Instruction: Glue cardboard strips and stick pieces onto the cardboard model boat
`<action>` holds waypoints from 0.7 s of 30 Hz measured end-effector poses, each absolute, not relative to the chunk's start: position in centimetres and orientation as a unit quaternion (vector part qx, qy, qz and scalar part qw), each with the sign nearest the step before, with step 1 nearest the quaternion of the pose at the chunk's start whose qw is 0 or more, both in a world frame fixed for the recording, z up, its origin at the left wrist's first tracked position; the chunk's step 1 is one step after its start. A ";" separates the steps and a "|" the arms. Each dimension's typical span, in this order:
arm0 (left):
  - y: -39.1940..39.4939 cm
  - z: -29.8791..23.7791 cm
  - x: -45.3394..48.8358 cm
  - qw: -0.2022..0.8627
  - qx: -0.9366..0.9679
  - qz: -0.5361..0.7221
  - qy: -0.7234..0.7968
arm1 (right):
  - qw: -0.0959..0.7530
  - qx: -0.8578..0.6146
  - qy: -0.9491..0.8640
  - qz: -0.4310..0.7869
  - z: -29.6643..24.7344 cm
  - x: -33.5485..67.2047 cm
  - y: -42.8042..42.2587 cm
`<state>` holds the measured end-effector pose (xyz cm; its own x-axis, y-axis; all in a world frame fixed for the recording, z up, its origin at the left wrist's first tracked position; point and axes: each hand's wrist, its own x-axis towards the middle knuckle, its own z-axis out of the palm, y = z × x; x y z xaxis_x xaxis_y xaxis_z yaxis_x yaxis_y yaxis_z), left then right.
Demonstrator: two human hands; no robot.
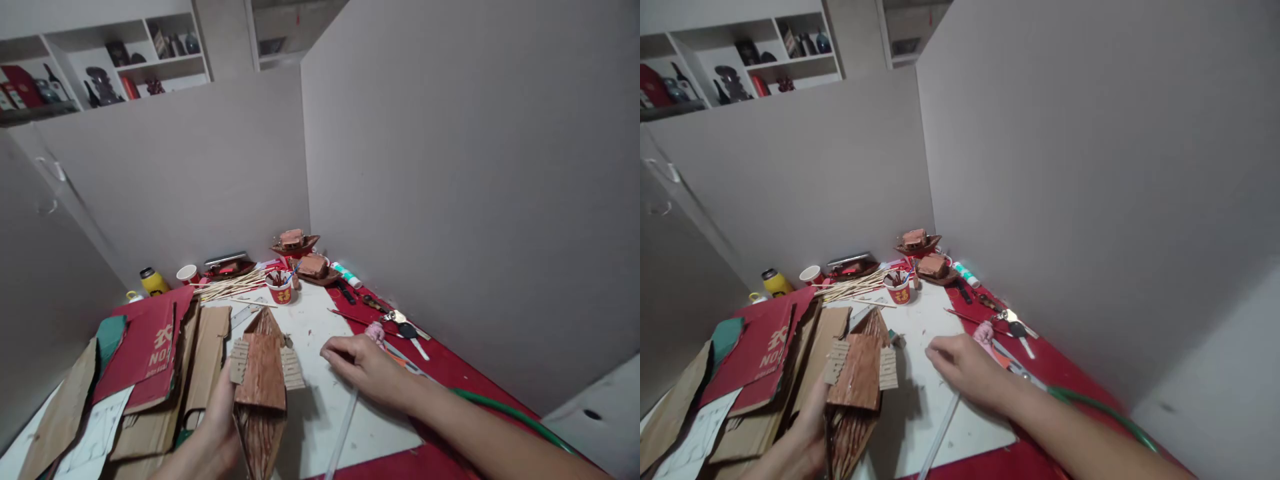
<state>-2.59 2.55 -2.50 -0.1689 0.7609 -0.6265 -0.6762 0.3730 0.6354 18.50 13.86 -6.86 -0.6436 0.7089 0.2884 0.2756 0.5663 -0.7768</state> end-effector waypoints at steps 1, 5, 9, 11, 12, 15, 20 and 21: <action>3.0 -3.3 -2.8 0.647 0.039 0.553 0.524 | 0.306 -0.299 -0.823 0.374 -6.9 18.4 14.0; 4.0 -5.8 -3.5 0.642 0.055 0.562 0.518 | 0.321 -0.342 -0.761 0.448 -6.9 18.1 14.5; 4.1 -6.4 -4.2 0.662 0.052 0.565 0.490 | 0.329 -0.404 -0.674 0.524 -4.7 18.2 15.2; 4.0 -6.4 -4.6 0.675 0.050 0.565 0.473 | 0.346 -0.420 -0.637 0.547 -2.9 17.9 16.3; 4.0 -6.4 -4.7 0.679 0.049 0.567 0.465 | 0.355 -0.424 -0.621 0.556 -2.1 17.6 17.0; 3.9 -6.6 -4.9 0.689 0.044 0.571 0.445 | 0.367 -0.438 -0.582 0.579 -0.6 16.0 20.0; 3.7 -7.3 -4.9 0.704 0.041 0.573 0.417 | 0.337 -0.473 -0.555 0.596 -1.4 12.5 24.7; 3.7 -7.4 -4.9 0.707 0.045 0.574 0.410 | 0.332 -0.473 -0.558 0.595 -1.6 11.9 25.3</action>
<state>-4.88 3.71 -7.37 0.0042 0.8485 -0.5291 -0.7755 0.3368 0.5340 11.87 25.27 -1.59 -0.3310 0.9239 -0.1921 0.1327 -0.1560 -0.9788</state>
